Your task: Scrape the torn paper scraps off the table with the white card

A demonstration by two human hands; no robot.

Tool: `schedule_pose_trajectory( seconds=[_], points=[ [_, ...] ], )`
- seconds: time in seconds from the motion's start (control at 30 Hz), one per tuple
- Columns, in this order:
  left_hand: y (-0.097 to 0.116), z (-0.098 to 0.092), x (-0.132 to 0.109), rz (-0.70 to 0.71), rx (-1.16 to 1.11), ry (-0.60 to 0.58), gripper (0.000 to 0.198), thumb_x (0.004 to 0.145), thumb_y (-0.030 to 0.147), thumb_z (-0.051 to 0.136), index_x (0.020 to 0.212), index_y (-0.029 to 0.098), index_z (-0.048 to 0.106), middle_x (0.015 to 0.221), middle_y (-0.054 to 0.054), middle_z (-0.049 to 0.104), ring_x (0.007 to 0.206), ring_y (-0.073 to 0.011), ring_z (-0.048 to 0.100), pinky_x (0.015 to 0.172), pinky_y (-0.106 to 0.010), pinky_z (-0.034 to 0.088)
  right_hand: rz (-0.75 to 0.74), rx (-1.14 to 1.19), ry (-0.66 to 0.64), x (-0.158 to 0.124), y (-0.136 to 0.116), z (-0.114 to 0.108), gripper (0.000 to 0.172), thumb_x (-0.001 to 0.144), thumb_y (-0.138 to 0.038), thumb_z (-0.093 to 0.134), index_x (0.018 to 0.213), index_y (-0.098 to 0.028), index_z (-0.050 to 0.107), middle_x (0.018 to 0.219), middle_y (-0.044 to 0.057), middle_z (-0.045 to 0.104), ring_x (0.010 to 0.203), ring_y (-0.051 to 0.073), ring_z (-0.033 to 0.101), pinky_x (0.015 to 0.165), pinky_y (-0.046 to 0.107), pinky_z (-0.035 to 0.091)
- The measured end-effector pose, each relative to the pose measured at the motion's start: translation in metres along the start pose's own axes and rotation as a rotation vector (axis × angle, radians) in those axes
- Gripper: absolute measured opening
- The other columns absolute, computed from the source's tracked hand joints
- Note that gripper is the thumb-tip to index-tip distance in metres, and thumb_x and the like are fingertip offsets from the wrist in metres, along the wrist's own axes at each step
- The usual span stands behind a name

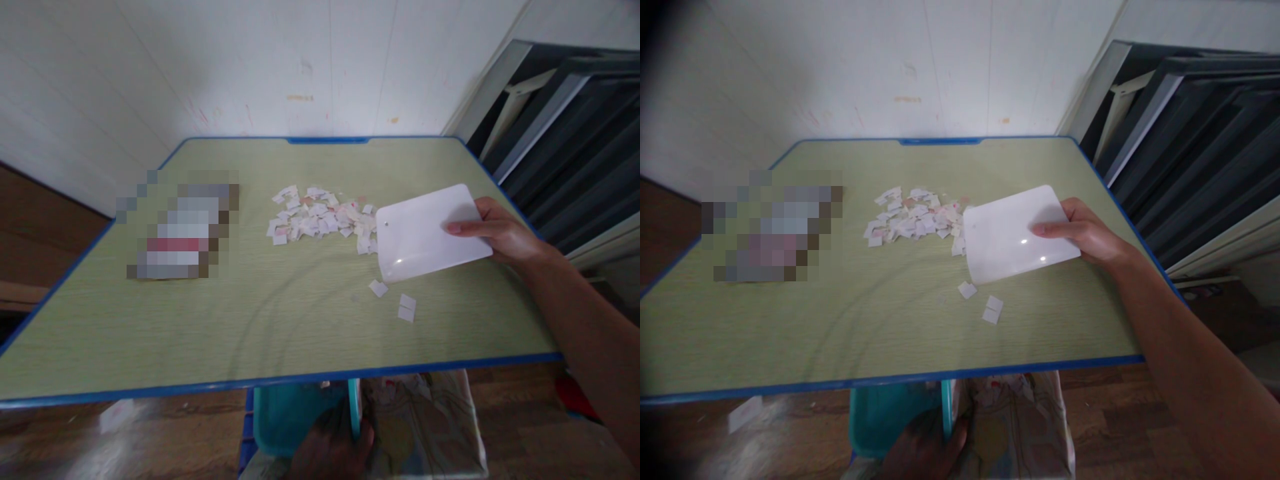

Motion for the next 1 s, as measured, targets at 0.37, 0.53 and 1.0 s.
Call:
schedule_pose_trajectory(
  seconds=[0.37,0.53,1.0],
  points=[
    [0.001,-0.004,0.001,-0.008,-0.006,0.002,0.023,0.079,0.019,0.035,0.084,0.021,0.057,0.059,-0.003,0.052,0.050,-0.0174,0.047,0.044,-0.027,0.042,-0.110,-0.024,0.156,-0.006,-0.007,-0.006,0.010,0.059,-0.024,0.070,0.056,-0.017,0.064,0.050,-0.004,0.058,0.037,0.005,0.048,0.033,0.014,0.032],
    [-0.001,-0.003,0.004,-0.001,-0.021,0.003,0.025,0.081,0.020,0.032,0.084,0.022,0.057,0.059,-0.003,0.052,0.050,-0.0170,0.047,0.045,-0.027,0.043,-0.179,-0.051,0.215,-0.011,-0.010,-0.011,0.009,0.060,-0.022,0.070,0.054,-0.018,0.064,0.049,-0.004,0.058,0.037,0.005,0.048,0.033,0.014,0.031],
    [0.000,-0.008,0.004,0.011,-0.021,-0.005,0.024,0.080,0.022,0.034,0.085,0.022,0.057,0.060,-0.003,0.053,0.054,-0.0177,0.049,0.046,-0.027,0.043,-0.015,-0.093,-0.059,-0.014,-0.005,-0.013,0.012,0.057,-0.025,0.068,0.065,-0.016,0.068,0.053,0.001,0.062,0.039,0.011,0.053,0.032,0.017,0.035]
  ],
)
Point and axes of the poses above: each hand's wrist, its own x-axis towards the middle knuckle, its own z-axis out of the palm, y = z × x, the point moved 5 cm from there along x, towards the middle knuckle
